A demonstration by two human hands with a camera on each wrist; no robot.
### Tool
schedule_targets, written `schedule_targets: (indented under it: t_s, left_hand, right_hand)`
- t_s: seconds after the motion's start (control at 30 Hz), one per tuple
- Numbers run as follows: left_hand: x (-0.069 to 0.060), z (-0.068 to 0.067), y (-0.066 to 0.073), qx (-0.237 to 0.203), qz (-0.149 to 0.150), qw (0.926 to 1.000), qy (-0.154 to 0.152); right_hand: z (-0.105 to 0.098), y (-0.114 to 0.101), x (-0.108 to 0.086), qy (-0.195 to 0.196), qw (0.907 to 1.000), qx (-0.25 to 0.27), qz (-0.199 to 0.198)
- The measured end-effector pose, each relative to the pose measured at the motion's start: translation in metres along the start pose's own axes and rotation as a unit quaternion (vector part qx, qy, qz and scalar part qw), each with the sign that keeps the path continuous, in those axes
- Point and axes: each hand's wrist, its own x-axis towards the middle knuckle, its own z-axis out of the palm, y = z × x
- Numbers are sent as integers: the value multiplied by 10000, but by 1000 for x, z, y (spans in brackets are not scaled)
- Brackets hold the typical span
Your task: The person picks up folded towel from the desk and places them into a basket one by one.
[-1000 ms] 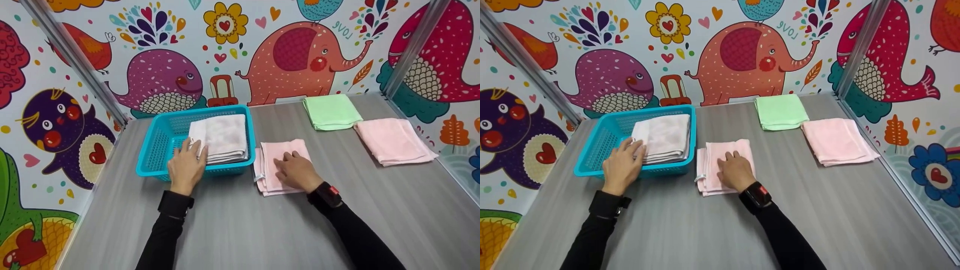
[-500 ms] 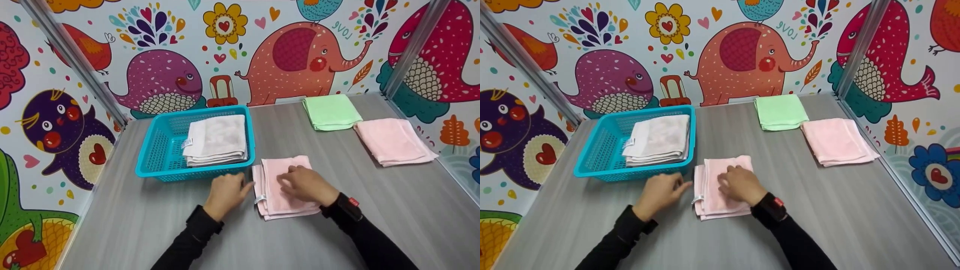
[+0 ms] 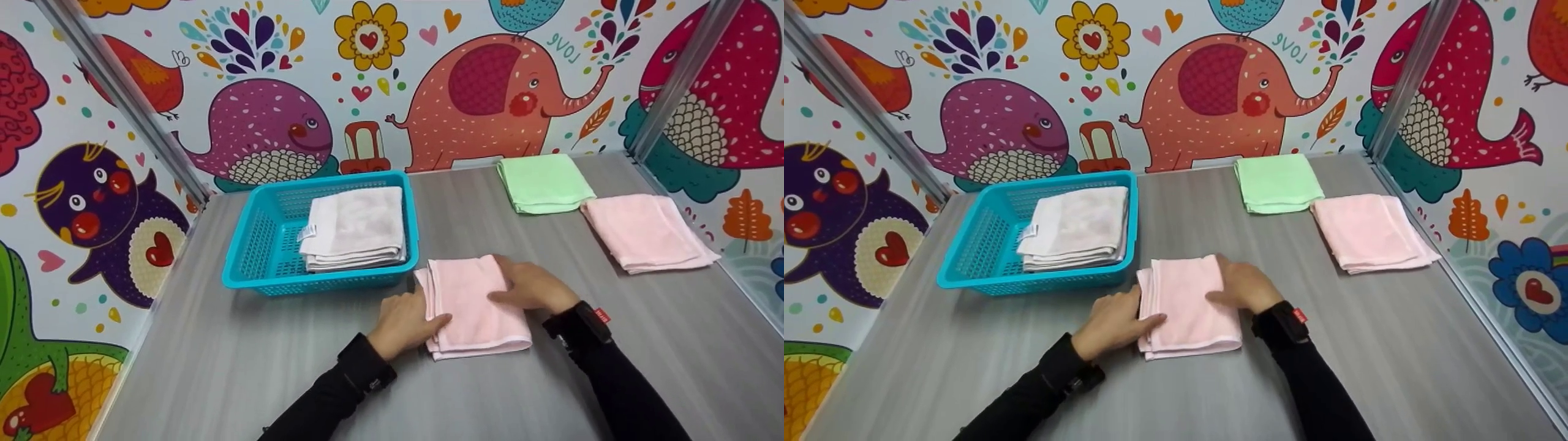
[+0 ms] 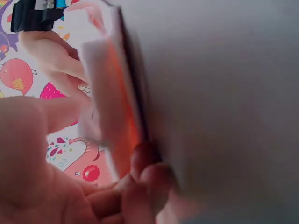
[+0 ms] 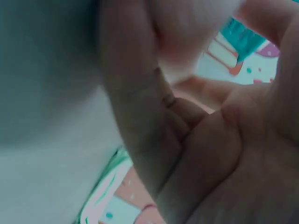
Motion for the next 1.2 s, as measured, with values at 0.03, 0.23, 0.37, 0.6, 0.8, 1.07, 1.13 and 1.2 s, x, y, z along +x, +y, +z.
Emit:
schedule_targets:
  t_s: [0.03, 0.23, 0.37, 0.6, 0.8, 1.07, 1.13, 1.2]
  left_hand:
    - [1, 1, 1, -78, 48, 10000, 8]
    - [8, 7, 0, -643, 283, 9975, 50]
    - [11, 8, -4, -1030, 424, 9938, -49]
    - [5, -5, 6, -1631, 996, 9814, 204]
    - [-3, -40, 14, -1928, 1532, 9651, 886]
    - [0, -79, -7, -1877, 1157, 9624, 1584]
    - [3, -88, -15, -1988, 889, 9610, 1705]
    - [5, -98, -24, -2132, 573, 9580, 1828]
  right_hand:
    - [3, -1, 1, -39, 10000, 68, -45]
    - [12, -6, 5, 31, 9988, 417, -239]
    - [14, -7, 8, 60, 9965, 702, -453]
    - [-5, -13, -4, 432, 9885, 884, -1149]
    - [-41, -33, -22, 1201, 9757, 1452, -1115]
    - [-43, -72, -6, 2276, 9486, 1719, -1371]
    - [-42, -84, 6, 2455, 9418, 1713, -1528]
    - [-41, -96, 21, 2584, 9344, 1748, -1721]
